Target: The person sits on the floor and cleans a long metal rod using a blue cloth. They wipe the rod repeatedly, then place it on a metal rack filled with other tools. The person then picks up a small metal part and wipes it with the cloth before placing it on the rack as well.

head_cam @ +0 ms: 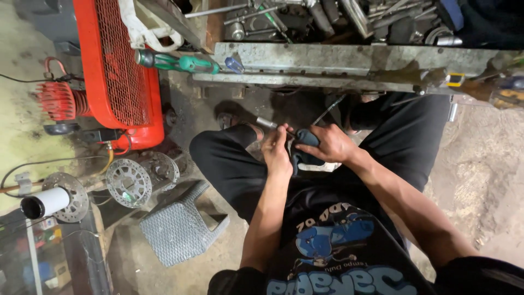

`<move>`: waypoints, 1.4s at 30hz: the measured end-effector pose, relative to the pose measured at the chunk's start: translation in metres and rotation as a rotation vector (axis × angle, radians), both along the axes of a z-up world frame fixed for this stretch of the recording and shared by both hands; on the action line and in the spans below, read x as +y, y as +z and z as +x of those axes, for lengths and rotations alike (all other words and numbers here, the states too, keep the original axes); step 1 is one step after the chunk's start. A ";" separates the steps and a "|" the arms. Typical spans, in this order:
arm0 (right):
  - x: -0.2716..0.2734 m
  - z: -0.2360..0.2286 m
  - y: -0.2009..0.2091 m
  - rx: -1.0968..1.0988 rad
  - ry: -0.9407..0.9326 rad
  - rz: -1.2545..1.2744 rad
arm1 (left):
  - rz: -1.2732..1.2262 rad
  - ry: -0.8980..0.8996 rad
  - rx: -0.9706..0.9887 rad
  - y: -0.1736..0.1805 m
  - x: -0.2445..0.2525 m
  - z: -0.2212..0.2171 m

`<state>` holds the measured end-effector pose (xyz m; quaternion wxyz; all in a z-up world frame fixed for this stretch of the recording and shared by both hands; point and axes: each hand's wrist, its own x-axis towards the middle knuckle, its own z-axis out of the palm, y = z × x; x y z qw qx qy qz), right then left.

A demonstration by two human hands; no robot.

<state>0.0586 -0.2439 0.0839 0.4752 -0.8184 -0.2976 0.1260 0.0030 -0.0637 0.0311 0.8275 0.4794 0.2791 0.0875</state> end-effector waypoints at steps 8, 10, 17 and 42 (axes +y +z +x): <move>-0.035 -0.001 0.023 -0.240 -0.038 0.048 | 0.110 0.155 -0.120 0.027 0.045 0.014; -0.046 -0.002 0.020 -0.210 -0.023 0.077 | 0.023 0.174 -0.168 0.028 0.057 0.009; -0.003 0.014 0.091 -0.169 -0.124 0.544 | 0.986 -0.496 0.025 0.070 -0.002 -0.019; 0.008 -0.002 -0.049 0.660 -0.449 0.496 | 0.681 -0.902 -0.250 0.094 0.038 -0.038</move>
